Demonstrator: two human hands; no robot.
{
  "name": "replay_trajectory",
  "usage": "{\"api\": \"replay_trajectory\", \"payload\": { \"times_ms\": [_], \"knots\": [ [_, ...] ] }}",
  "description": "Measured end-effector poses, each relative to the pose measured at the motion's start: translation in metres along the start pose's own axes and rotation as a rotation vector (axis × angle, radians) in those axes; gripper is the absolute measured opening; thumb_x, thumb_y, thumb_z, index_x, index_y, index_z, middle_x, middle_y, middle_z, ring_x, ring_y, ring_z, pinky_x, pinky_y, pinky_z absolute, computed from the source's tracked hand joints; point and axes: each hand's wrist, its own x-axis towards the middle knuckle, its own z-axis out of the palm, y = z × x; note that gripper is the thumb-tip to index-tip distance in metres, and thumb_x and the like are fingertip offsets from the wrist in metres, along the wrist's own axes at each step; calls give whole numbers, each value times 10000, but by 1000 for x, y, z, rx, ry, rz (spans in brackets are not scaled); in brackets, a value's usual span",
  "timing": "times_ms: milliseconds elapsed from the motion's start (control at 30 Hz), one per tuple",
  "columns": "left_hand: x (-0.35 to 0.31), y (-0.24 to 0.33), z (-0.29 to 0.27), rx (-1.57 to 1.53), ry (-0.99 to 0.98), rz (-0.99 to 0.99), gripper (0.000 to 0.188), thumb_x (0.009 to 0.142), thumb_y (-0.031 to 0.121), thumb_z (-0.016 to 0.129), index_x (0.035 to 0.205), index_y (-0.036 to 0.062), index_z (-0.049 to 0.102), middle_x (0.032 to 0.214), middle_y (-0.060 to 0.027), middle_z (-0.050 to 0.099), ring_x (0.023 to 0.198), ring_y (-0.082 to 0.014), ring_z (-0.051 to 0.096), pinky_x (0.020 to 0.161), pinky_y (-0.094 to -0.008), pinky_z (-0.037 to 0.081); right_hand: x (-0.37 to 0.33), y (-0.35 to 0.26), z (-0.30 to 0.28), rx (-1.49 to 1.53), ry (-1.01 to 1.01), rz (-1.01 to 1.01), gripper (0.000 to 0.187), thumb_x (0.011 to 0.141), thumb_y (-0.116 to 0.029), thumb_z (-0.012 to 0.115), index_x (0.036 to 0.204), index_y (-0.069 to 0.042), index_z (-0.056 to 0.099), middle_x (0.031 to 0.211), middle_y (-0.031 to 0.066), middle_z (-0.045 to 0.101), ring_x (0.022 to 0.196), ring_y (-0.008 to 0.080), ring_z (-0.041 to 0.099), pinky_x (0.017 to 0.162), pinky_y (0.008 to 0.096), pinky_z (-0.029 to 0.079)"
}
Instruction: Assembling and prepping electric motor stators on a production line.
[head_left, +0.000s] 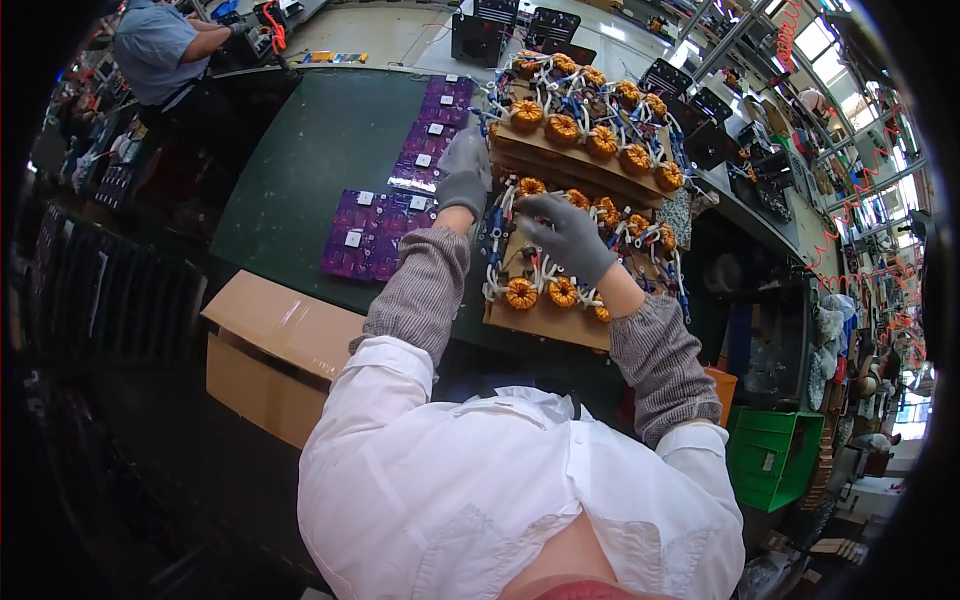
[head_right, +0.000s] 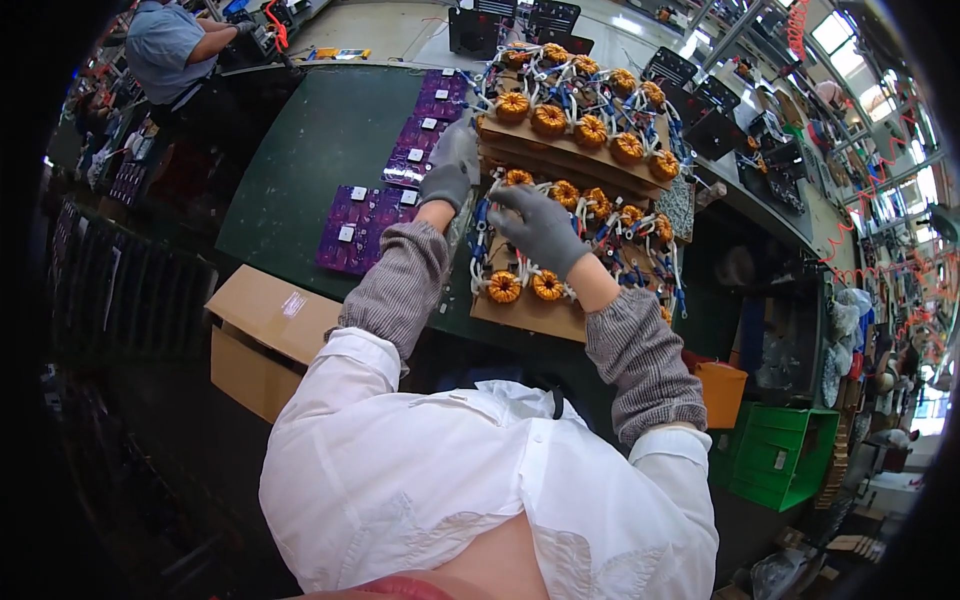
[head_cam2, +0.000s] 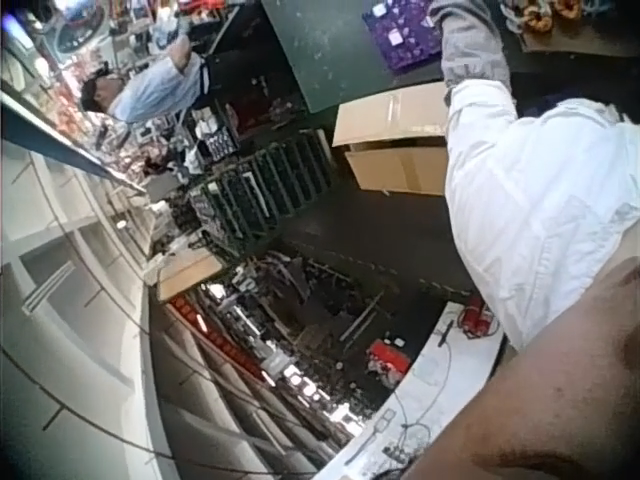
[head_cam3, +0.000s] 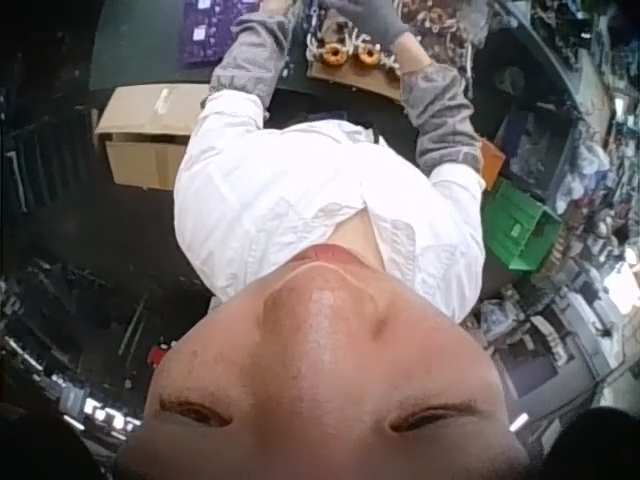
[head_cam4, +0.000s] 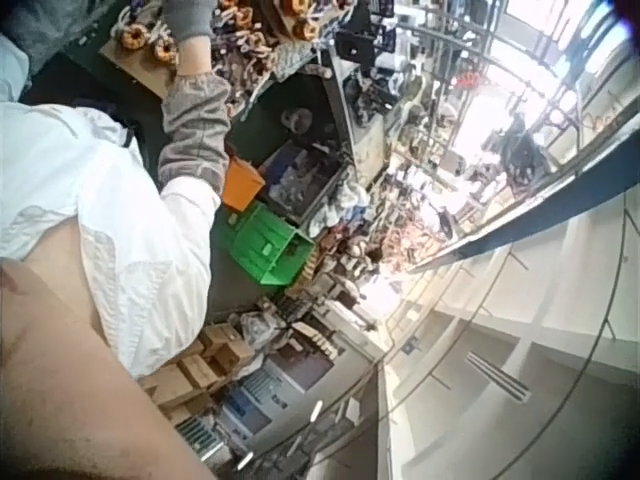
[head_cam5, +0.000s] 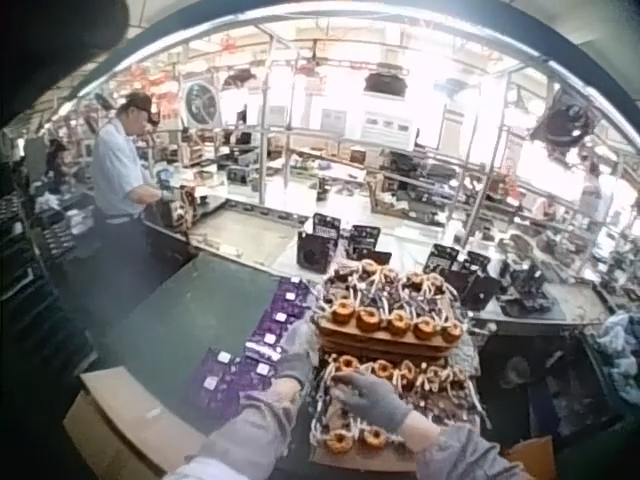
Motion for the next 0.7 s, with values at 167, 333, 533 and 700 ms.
{"api": "replay_trajectory", "payload": {
  "times_ms": [167,333,533,700],
  "knots": [
    [-68,1,-3,-97,427,425,165,840,231,544,901,124,654,793,-114,645,699,-326,641,609,-416,514,83,34,22,-462,27,-328,208,810,-165,591,990,-83,656,1069,103,625,929,289,617,798,388,497],
    [-120,-37,3,-155,525,480,110,779,116,572,857,142,645,751,-79,619,653,-285,628,558,-377,501,129,21,64,-860,-755,-259,169,776,-118,587,911,-98,687,958,103,657,893,283,636,760,372,503],
    [-141,-55,-3,-412,596,734,176,745,38,601,893,126,639,770,-67,631,644,-263,603,558,-365,485,134,21,119,-917,-1066,-321,162,738,-107,626,877,-78,702,912,103,671,863,267,654,726,340,521],
    [-150,-57,0,-404,596,816,151,778,82,603,926,103,624,791,-61,621,696,-256,616,593,-335,497,127,71,170,-851,-1004,-288,350,859,-373,447,886,-158,723,882,69,671,878,226,647,748,389,490]
  ]
}}
